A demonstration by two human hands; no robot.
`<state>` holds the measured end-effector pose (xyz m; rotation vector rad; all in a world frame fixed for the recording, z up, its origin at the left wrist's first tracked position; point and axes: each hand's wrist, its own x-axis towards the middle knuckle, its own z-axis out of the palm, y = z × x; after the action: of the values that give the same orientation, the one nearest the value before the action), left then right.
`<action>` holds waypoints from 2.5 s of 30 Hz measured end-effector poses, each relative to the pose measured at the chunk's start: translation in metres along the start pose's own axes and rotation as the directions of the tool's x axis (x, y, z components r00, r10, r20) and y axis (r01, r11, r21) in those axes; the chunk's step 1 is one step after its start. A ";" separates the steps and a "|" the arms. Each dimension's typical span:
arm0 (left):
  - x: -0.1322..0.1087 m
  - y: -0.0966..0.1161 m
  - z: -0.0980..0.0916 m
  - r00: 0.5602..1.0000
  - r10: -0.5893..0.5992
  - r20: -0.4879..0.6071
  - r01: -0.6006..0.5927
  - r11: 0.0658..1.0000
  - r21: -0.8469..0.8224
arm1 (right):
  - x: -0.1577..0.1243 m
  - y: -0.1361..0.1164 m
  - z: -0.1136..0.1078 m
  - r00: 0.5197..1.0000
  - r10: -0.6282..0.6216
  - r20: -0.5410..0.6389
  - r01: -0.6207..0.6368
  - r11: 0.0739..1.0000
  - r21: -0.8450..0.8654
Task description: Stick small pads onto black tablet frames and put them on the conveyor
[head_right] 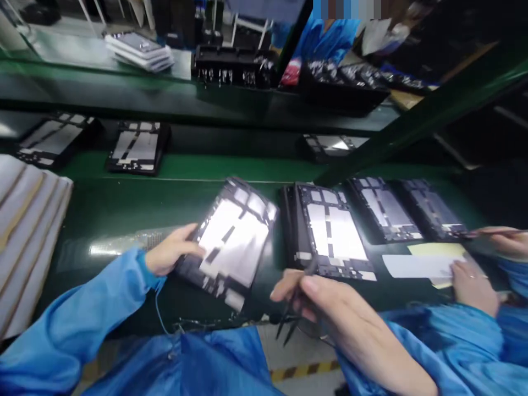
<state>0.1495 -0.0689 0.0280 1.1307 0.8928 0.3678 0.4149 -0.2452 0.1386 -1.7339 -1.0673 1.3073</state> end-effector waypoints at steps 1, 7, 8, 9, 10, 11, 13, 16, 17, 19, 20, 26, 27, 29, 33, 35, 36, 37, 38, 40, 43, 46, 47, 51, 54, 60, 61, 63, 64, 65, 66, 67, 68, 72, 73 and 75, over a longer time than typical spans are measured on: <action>-0.025 -0.012 -0.002 0.995 -0.037 0.091 0.032 0.998 0.054 | -0.006 0.007 0.000 0.996 0.036 -0.079 -0.029 0.996 0.084; -0.096 -0.020 -0.015 0.978 -0.046 0.201 -0.065 0.856 0.512 | 0.031 0.010 0.060 0.991 -0.134 -0.006 0.126 0.921 0.368; -0.094 -0.013 -0.024 0.988 0.007 0.154 -0.099 0.795 0.599 | 0.041 0.006 0.073 0.983 -0.180 0.031 0.156 0.917 0.367; -0.090 -0.004 -0.036 0.992 0.071 0.102 -0.121 0.726 0.677 | 0.052 0.000 0.086 0.972 -0.224 0.064 0.185 0.910 0.370; -0.083 0.004 -0.050 0.990 0.131 0.052 -0.126 0.657 0.743 | 0.064 -0.005 0.098 0.961 -0.261 0.095 0.207 0.900 0.384; -0.075 0.011 -0.065 0.984 0.175 0.017 -0.120 0.597 0.794 | 0.076 -0.009 0.108 0.948 -0.292 0.126 0.218 0.885 0.411; -0.057 0.018 -0.095 0.980 0.198 0.010 -0.112 0.508 0.854 | 0.100 -0.015 0.126 0.929 -0.311 0.201 0.182 0.856 0.484; -0.040 0.011 -0.120 0.987 0.135 0.084 -0.135 0.438 0.889 | 0.132 -0.016 0.144 0.912 -0.260 0.317 0.048 0.836 0.547; -0.039 0.006 -0.121 0.988 0.108 0.114 -0.150 0.434 0.888 | 0.140 -0.015 0.148 0.912 -0.228 0.340 0.012 0.845 0.535; -0.041 -0.001 -0.118 0.983 0.058 0.173 -0.181 0.417 0.891 | 0.151 -0.011 0.153 0.921 -0.163 0.353 -0.029 0.877 0.479; -0.042 -0.002 -0.115 0.980 0.034 0.196 -0.193 0.396 0.898 | 0.155 -0.008 0.154 0.930 -0.140 0.340 -0.030 0.892 0.451; -0.045 0.000 -0.106 0.977 -0.017 0.212 -0.202 0.241 0.949 | 0.153 0.008 0.162 0.961 -0.177 0.212 0.100 0.939 0.330; -0.045 0.000 -0.106 0.975 -0.001 0.224 -0.217 0.233 0.948 | 0.152 0.009 0.163 0.961 -0.184 0.207 0.121 0.952 0.283; -0.044 -0.001 -0.107 0.967 0.026 0.253 -0.252 0.211 0.944 | 0.150 0.010 0.163 0.956 -0.217 0.195 0.184 0.967 0.176; -0.042 -0.003 -0.107 0.965 0.010 0.262 -0.259 0.184 0.948 | 0.151 0.013 0.162 0.941 -0.305 0.148 0.298 0.952 0.065; -0.041 -0.003 -0.107 0.967 0.004 0.256 -0.253 0.174 0.952 | 0.152 0.014 0.162 0.943 -0.306 0.132 0.300 0.952 0.067; -0.041 -0.002 -0.107 0.967 0.007 0.255 -0.253 0.161 0.954 | 0.152 0.015 0.163 0.945 -0.301 0.130 0.295 0.953 0.061; -0.041 -0.002 -0.107 0.968 0.015 0.250 -0.250 0.143 0.958 | 0.152 0.016 0.164 0.946 -0.296 0.131 0.293 0.955 0.046; -0.041 -0.001 -0.107 0.970 0.023 0.242 -0.243 0.125 0.962 | 0.152 0.016 0.165 0.947 -0.295 0.131 0.294 0.956 0.025; -0.041 -0.001 -0.107 0.973 0.035 0.227 -0.230 0.105 0.968 | 0.154 0.016 0.166 0.947 -0.288 0.143 0.293 0.956 -0.015; -0.040 -0.003 -0.109 0.975 0.048 0.216 -0.220 0.114 0.969 | 0.157 0.017 0.168 0.943 -0.285 0.173 0.292 0.956 -0.015; -0.039 -0.006 -0.111 0.973 0.073 0.221 -0.230 0.164 0.959 | 0.161 0.020 0.170 0.931 -0.296 0.215 0.307 0.951 -0.019; -0.038 -0.006 -0.112 0.972 0.081 0.220 -0.231 0.179 0.956 | 0.162 0.021 0.171 0.926 -0.301 0.227 0.315 0.949 -0.027; -0.037 -0.007 -0.111 0.976 0.069 0.208 -0.217 0.188 0.958 | 0.164 0.023 0.173 0.915 -0.318 0.247 0.337 0.941 -0.038; -0.038 -0.005 -0.110 0.980 0.043 0.195 -0.200 0.191 0.961 | 0.163 0.023 0.174 0.914 -0.324 0.242 0.345 0.938 -0.046; -0.037 -0.003 -0.110 0.987 0.010 0.161 -0.159 0.210 0.965 | 0.169 0.021 0.176 0.915 -0.310 0.258 0.343 0.935 -0.094; -0.036 -0.002 -0.110 0.987 0.019 0.158 -0.158 0.211 0.965 | 0.171 0.020 0.175 0.916 -0.296 0.269 0.333 0.938 -0.100; -0.035 -0.003 -0.110 0.986 0.051 0.158 -0.166 0.236 0.958 | 0.171 0.016 0.172 0.923 -0.272 0.273 0.306 0.948 -0.091; -0.035 -0.003 -0.111 0.985 0.070 0.159 -0.172 0.259 0.950 | 0.166 0.015 0.169 0.930 -0.264 0.256 0.291 0.954 -0.073; -0.035 -0.004 -0.111 0.983 0.086 0.161 -0.179 0.282 0.943 | 0.157 0.014 0.167 0.941 -0.255 0.223 0.272 0.961 -0.048; -0.035 -0.004 -0.111 0.982 0.097 0.161 -0.183 0.299 0.937 | 0.144 0.015 0.165 0.954 -0.245 0.173 0.252 0.967 -0.021; -0.035 -0.005 -0.111 0.982 0.106 0.158 -0.183 0.306 0.934 | 0.126 0.017 0.165 0.967 -0.231 0.112 0.232 0.973 0.001; -0.036 -0.005 -0.111 0.982 0.111 0.153 -0.180 0.302 0.936 | 0.106 0.021 0.166 0.977 -0.210 0.047 0.209 0.978 0.015; -0.038 -0.004 -0.109 0.984 0.108 0.138 -0.163 0.268 0.950 | 0.035 0.051 0.188 0.955 -0.220 -0.197 0.233 0.972 0.043; -0.038 -0.004 -0.109 0.985 0.104 0.136 -0.160 0.271 0.949 | 0.026 0.059 0.195 0.936 -0.261 -0.237 0.277 0.960 0.038; -0.038 -0.003 -0.108 0.987 0.095 0.128 -0.150 0.291 0.945 | 0.021 0.069 0.207 0.900 -0.338 -0.275 0.353 0.936 0.005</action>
<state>0.0420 -0.0283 0.0263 2.3622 0.9863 -0.1642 0.2309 -0.2432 0.0194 -1.5404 -1.1059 0.8431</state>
